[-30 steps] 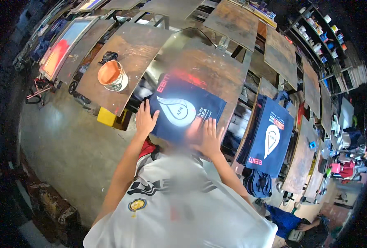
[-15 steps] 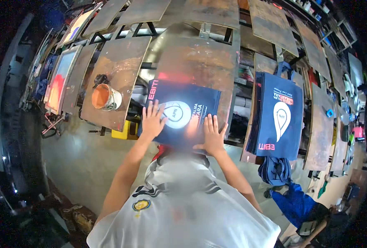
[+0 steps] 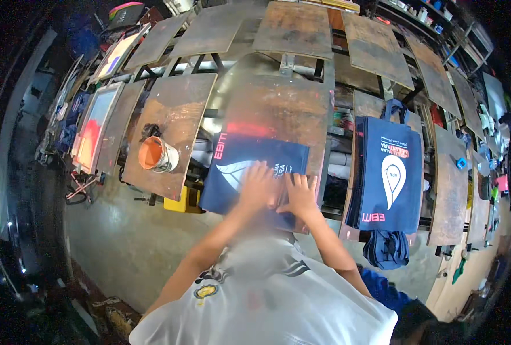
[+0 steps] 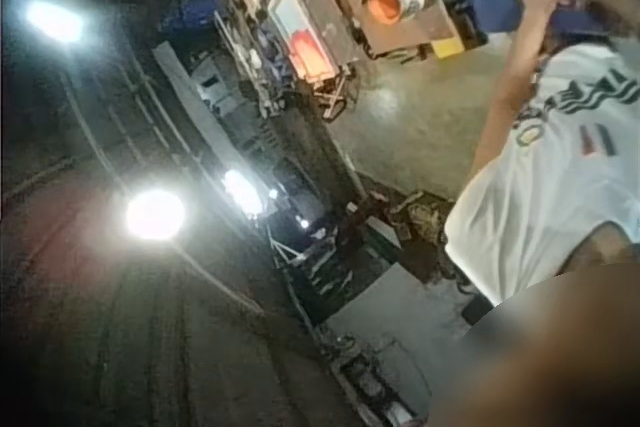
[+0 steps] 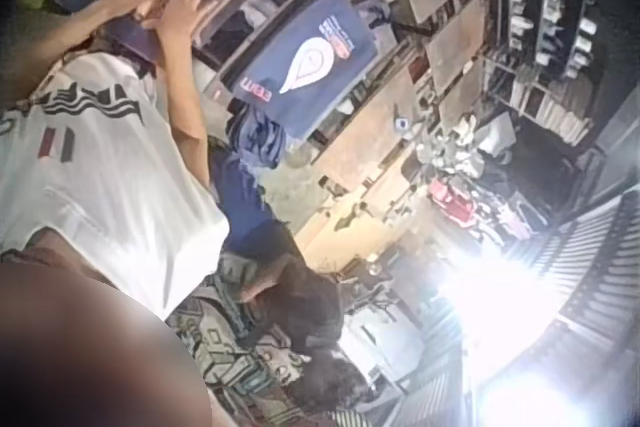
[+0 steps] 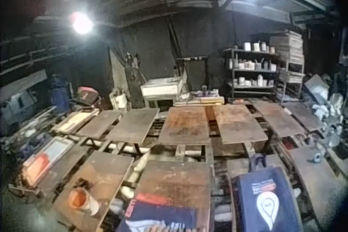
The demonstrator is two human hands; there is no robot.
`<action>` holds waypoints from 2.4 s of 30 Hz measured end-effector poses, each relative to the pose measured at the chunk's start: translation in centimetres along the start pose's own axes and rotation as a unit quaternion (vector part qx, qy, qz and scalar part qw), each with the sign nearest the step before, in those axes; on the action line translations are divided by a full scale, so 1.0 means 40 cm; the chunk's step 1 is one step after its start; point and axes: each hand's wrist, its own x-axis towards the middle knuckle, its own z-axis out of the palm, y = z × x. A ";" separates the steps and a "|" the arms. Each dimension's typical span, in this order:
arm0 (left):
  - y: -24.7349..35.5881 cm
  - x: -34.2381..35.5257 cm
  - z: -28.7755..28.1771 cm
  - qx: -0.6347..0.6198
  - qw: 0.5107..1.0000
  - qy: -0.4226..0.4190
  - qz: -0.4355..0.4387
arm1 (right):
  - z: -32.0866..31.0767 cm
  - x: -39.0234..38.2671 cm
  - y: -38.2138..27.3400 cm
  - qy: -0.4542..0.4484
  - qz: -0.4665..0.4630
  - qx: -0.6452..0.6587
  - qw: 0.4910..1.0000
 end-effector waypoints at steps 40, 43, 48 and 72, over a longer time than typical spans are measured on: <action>-0.325 -0.174 -0.004 0.117 0.960 0.142 -0.210 | -0.026 0.086 0.035 -0.106 0.015 -0.027 0.994; -0.301 -0.186 -0.009 0.091 0.964 0.164 -0.187 | -0.025 0.091 0.033 -0.115 0.021 -0.031 0.993; -0.088 -0.162 0.009 0.005 0.995 0.099 -0.031 | 0.006 0.079 0.033 -0.044 0.014 -0.052 0.998; -0.347 -0.220 -0.027 -0.175 0.910 -0.012 -0.374 | 0.162 -0.144 -0.191 0.096 0.059 -0.049 0.992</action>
